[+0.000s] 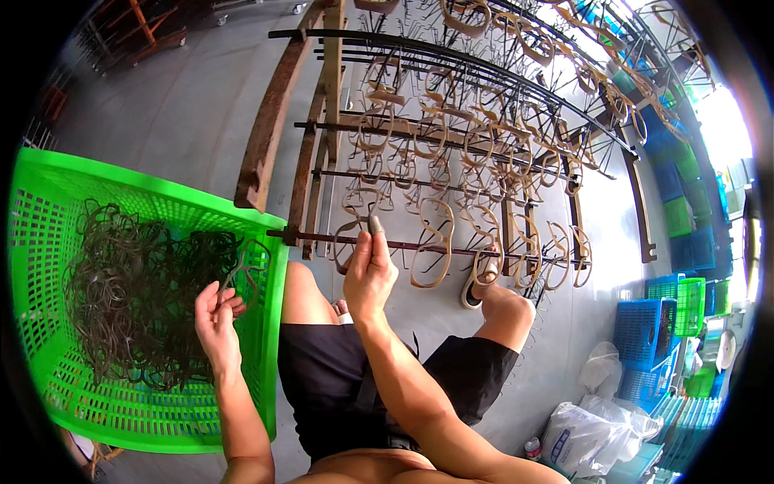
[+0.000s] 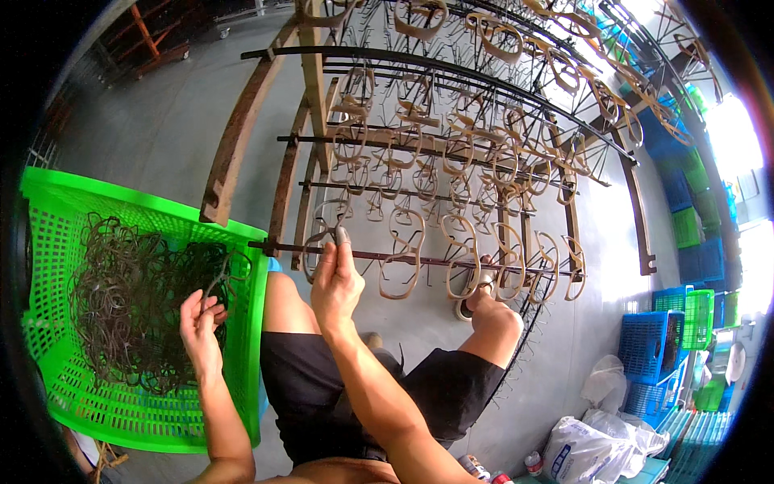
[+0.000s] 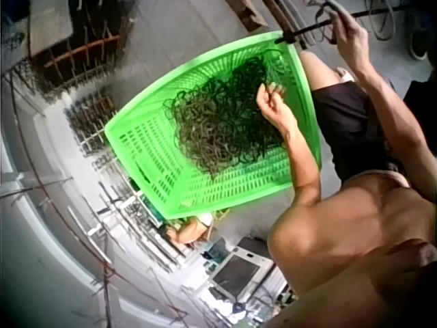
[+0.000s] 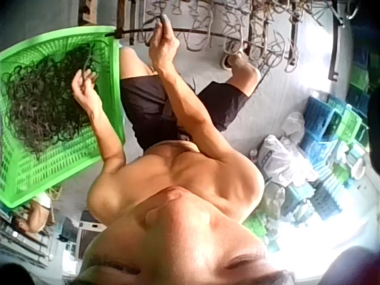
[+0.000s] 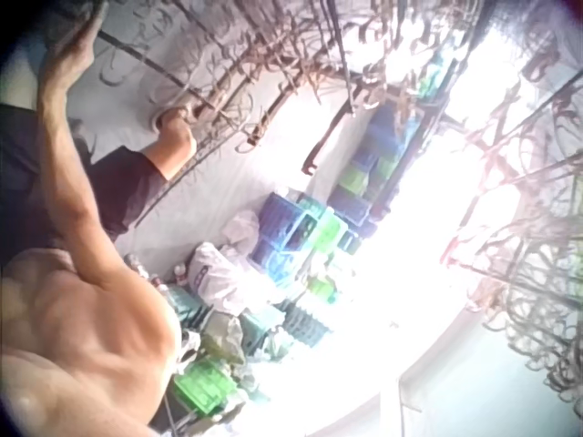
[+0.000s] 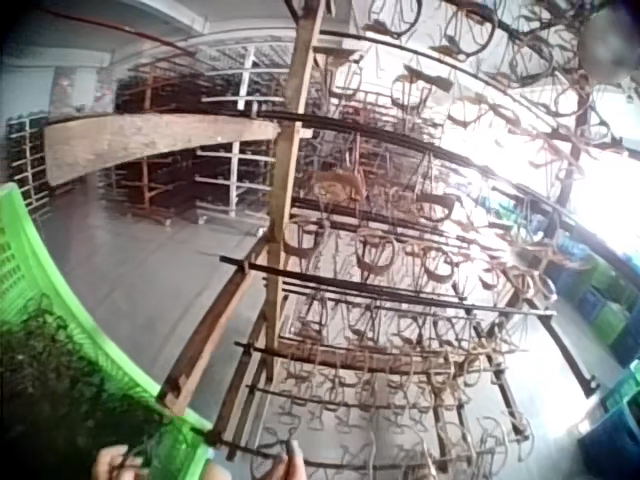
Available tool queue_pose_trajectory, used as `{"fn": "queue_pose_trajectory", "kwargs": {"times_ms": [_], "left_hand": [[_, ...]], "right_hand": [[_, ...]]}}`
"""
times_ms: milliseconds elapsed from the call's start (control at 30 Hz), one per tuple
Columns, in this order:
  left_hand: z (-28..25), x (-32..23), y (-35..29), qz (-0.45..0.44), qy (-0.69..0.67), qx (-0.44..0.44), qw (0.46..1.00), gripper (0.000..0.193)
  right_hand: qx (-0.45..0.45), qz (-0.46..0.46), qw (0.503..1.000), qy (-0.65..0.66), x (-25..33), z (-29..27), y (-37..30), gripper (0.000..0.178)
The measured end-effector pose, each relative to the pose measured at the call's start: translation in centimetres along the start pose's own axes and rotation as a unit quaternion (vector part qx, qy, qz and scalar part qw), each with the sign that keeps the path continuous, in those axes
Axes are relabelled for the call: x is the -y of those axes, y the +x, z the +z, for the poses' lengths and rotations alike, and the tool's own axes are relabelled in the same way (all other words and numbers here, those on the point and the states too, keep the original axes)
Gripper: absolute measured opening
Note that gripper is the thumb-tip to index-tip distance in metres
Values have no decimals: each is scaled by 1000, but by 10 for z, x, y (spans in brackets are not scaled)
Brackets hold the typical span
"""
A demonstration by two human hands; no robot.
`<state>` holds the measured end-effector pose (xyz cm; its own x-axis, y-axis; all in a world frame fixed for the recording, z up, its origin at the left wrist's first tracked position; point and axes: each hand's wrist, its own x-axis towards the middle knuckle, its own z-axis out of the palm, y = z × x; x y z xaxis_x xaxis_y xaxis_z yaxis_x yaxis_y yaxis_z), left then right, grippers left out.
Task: The person sits on a low stool and repeatedly picks small metal rings from a green basket, then threads them onto horizontal rods of a wooden rack. The person handles the rings one at a time and places them onto the rack structure.
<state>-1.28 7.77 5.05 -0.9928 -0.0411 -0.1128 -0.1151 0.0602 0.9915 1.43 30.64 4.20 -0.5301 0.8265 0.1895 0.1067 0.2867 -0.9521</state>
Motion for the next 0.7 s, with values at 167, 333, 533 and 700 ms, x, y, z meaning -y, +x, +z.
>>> {"fn": "queue_pose_trajectory", "kwargs": {"times_ms": [167, 333, 533, 700], "left_hand": [[8, -9, -4, -4, -181, -42, 983, 33], [10, -11, -10, -1, -173, -12, 985, 33], [16, -15, -17, 13, -143, 25, 989, 34], [17, -28, -28, 23, -180, 61, 981, 34]], "right_hand": [[5, 7, 1000, 20, -7, -5, 1, 23], [8, 41, 999, 14, -3, -15, 8, 21], [11, 137, 972, 190, 8, -21, 5, 22], [40, 182, 971, 149, -9, -23, -3, 36]]}}
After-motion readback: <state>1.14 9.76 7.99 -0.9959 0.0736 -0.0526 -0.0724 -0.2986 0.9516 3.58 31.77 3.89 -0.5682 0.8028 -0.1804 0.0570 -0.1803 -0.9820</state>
